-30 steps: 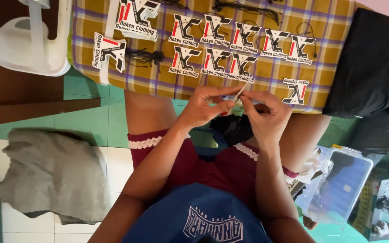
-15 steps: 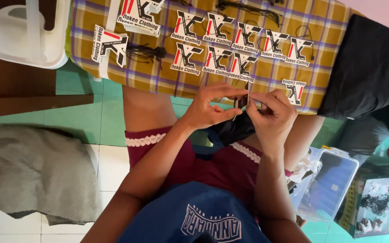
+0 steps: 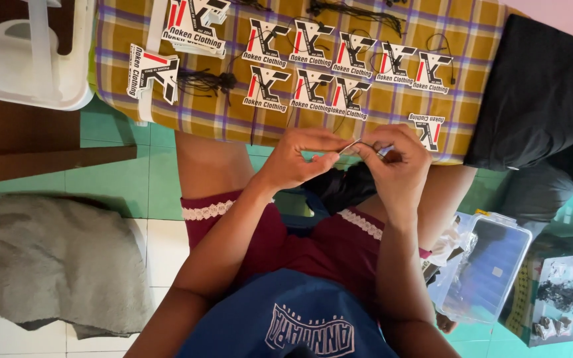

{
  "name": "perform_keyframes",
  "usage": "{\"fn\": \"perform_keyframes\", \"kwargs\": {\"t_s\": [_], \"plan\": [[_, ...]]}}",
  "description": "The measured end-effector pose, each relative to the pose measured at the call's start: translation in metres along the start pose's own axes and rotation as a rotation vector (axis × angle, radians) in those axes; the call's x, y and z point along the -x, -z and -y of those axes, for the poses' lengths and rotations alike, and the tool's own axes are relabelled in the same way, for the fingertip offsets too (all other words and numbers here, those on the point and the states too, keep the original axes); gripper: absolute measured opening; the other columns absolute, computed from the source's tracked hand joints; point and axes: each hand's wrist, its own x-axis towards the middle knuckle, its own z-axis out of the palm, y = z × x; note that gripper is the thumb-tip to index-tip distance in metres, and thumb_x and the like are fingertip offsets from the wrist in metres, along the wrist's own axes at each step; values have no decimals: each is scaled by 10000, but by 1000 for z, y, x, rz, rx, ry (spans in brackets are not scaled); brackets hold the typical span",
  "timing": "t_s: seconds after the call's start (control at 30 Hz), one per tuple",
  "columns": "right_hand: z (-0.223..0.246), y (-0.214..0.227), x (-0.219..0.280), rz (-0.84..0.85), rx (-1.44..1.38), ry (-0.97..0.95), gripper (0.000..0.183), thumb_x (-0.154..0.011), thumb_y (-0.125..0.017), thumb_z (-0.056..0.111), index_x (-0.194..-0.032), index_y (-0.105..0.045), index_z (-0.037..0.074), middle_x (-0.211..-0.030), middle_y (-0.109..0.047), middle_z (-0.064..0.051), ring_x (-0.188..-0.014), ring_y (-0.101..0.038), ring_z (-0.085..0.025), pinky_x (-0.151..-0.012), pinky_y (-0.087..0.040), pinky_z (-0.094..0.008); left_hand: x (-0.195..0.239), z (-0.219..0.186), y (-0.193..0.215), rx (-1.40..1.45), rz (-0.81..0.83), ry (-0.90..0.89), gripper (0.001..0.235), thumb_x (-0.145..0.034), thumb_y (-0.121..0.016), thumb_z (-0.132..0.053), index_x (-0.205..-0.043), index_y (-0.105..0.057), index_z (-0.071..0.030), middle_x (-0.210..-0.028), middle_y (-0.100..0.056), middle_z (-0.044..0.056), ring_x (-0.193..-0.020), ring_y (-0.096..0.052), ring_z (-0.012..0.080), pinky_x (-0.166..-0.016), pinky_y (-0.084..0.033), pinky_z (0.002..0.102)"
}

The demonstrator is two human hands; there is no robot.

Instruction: The person sits on a low stool and assembles keychains by threading black cords through small rectangular tags. They pick up a tag and a cord, thread the cord through the tag's hole, and tie a knot to secure it. The person repeats this process for multiple tags and cords laid out on a checkered surface.

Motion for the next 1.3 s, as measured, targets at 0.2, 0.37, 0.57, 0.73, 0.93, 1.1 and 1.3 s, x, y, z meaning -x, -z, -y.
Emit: {"fn": "perform_keyframes", "kwargs": {"t_s": [0.2,0.37,0.57,0.73,0.93,1.1,1.3], "plan": [[0,1,-1,82,-78,4,118,-894,-865,15,-992,-799,13,-916,-716,-110,-707,-557,-129,-603,-483,-285,-1,-5,-1,-15,-20,40,232,-953,-771,-151,-1178,-778,-96,-1037,-781,123,-993,-746,265,-852,-583,433],[-9,3,0,153,-210,-65,176,-790,-937,7,-890,-795,31,-823,-714,-71,-696,-586,-95,-623,-488,-224,0,-8,-1,2,-37,24,151,-988,-718,-125,-1112,-804,-119,-869,-771,78,-813,-719,171,-745,-559,339],[-14,-2,4,200,-316,-136,165,-820,-906,3,-888,-756,12,-789,-665,-63,-718,-550,-74,-638,-481,-228,-3,-10,-3,-63,-57,-32,108,-946,-765,-123,-1040,-818,-117,-797,-763,54,-723,-712,143,-677,-551,291],[-14,-5,1,311,-285,-72,71,-928,-813,17,-929,-747,-10,-827,-661,-91,-817,-580,-108,-721,-520,-308,-3,-6,-7,-201,-87,-169,221,-920,-816,-146,-1138,-794,-116,-820,-760,75,-682,-712,185,-630,-537,289],[-17,-12,4,341,-384,-81,65,-980,-727,1,-927,-721,-36,-878,-658,-100,-899,-575,-128,-804,-511,-315,-1,1,-2,-269,-35,-195,320,-961,-759,-91,-1277,-745,-138,-837,-736,98,-687,-695,212,-625,-527,311],[-52,-28,17,128,-707,-327,152,-842,-836,-61,-903,-699,-89,-786,-642,-131,-609,-640,-126,-430,-408,-133,-11,-19,-4,-141,-141,-141,285,-890,-844,-153,-1158,-783,-77,-779,-711,76,-640,-630,116,-589,-494,263],[-99,-45,36,77,-1005,-419,124,-833,-810,-89,-897,-705,-70,-748,-665,-186,-544,-692,-224,-343,-417,-151,-4,6,2,-136,-206,-125,184,-861,-869,-184,-962,-799,-47,-718,-671,62,-584,-613,103,-542,-472,230]]}}
